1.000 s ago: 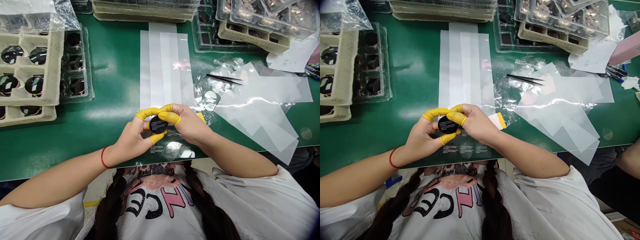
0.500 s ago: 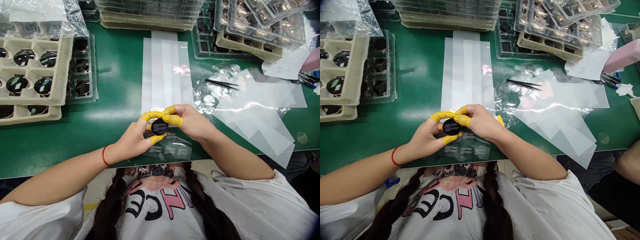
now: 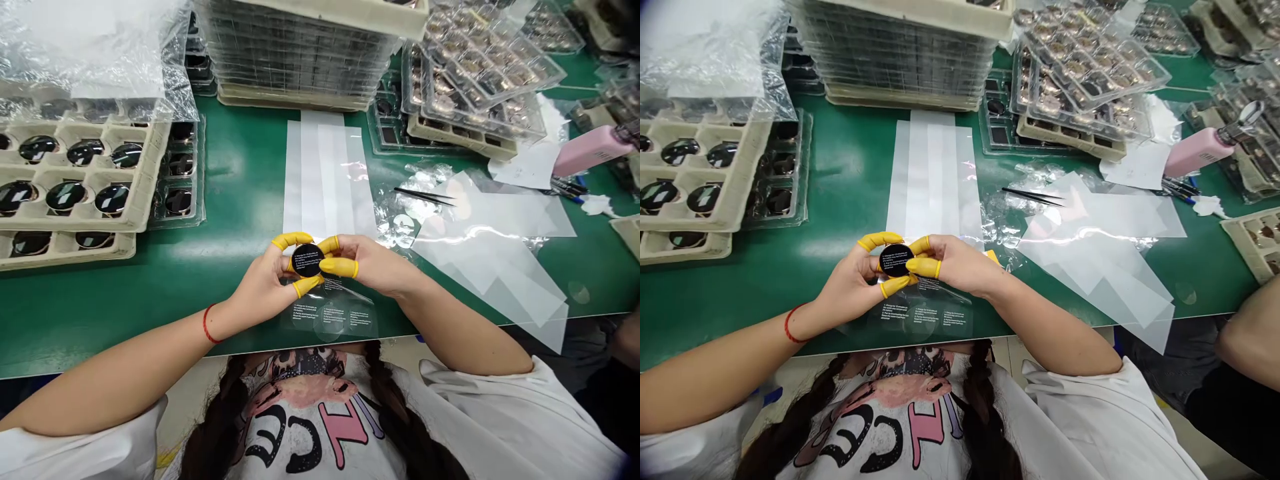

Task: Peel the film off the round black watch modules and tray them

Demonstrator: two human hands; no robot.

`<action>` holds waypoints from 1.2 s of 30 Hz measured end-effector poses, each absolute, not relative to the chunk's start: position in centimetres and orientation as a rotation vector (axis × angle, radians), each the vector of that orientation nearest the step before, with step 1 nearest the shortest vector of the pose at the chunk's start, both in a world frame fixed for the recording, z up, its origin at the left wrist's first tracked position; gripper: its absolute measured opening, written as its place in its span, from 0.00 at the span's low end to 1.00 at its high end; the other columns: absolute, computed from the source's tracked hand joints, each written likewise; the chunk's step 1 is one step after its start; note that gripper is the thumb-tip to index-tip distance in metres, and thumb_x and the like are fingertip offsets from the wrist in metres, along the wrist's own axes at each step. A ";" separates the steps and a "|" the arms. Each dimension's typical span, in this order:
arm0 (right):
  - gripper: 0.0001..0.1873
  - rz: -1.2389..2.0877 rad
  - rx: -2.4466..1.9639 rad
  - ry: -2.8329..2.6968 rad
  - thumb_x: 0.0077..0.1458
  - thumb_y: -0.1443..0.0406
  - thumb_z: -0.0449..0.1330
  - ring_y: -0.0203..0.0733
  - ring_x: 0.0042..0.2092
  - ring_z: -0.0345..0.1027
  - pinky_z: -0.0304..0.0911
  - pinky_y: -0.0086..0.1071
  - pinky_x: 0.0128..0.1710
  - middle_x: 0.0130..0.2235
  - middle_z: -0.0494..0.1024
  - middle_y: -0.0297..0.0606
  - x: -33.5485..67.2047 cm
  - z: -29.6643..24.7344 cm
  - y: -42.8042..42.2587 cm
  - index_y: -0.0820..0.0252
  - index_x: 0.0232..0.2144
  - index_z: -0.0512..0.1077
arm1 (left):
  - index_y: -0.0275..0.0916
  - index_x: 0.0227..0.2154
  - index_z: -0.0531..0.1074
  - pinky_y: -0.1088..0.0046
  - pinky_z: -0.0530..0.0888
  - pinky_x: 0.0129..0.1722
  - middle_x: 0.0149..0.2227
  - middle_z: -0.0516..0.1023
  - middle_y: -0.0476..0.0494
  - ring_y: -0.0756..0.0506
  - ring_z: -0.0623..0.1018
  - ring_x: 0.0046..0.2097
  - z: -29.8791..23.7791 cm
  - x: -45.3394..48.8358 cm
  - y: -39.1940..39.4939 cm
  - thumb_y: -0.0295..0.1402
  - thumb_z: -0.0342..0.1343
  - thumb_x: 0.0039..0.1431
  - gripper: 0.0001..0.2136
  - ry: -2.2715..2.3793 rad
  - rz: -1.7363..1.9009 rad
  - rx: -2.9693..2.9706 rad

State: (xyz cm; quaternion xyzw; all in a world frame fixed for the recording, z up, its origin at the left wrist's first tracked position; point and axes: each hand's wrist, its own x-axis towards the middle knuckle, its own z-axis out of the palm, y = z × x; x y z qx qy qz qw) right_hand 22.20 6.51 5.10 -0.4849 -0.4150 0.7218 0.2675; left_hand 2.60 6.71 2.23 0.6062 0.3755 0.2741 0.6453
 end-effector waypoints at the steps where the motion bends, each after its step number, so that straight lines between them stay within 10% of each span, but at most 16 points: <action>1: 0.15 1.959 -1.308 -1.107 0.41 0.64 0.70 0.32 0.35 0.70 0.66 0.29 0.39 0.33 0.78 0.33 22.0 5.1 6.4 0.63 0.32 0.73 | 0.40 0.53 0.60 0.78 0.75 0.33 0.34 0.80 0.49 0.52 0.80 0.33 2.1 2.5 6.7 0.31 0.64 0.53 0.26 0.852 0.631 1.400; 36: 0.19 1.763 -1.223 -1.303 0.43 0.57 0.70 0.36 0.40 0.70 0.66 0.33 0.44 0.36 0.78 0.35 21.9 3.2 5.9 0.61 0.34 0.71 | 0.37 0.53 0.63 0.79 0.67 0.24 0.28 0.76 0.52 0.52 0.76 0.27 1.6 3.4 7.5 0.34 0.65 0.50 0.27 0.779 0.727 1.432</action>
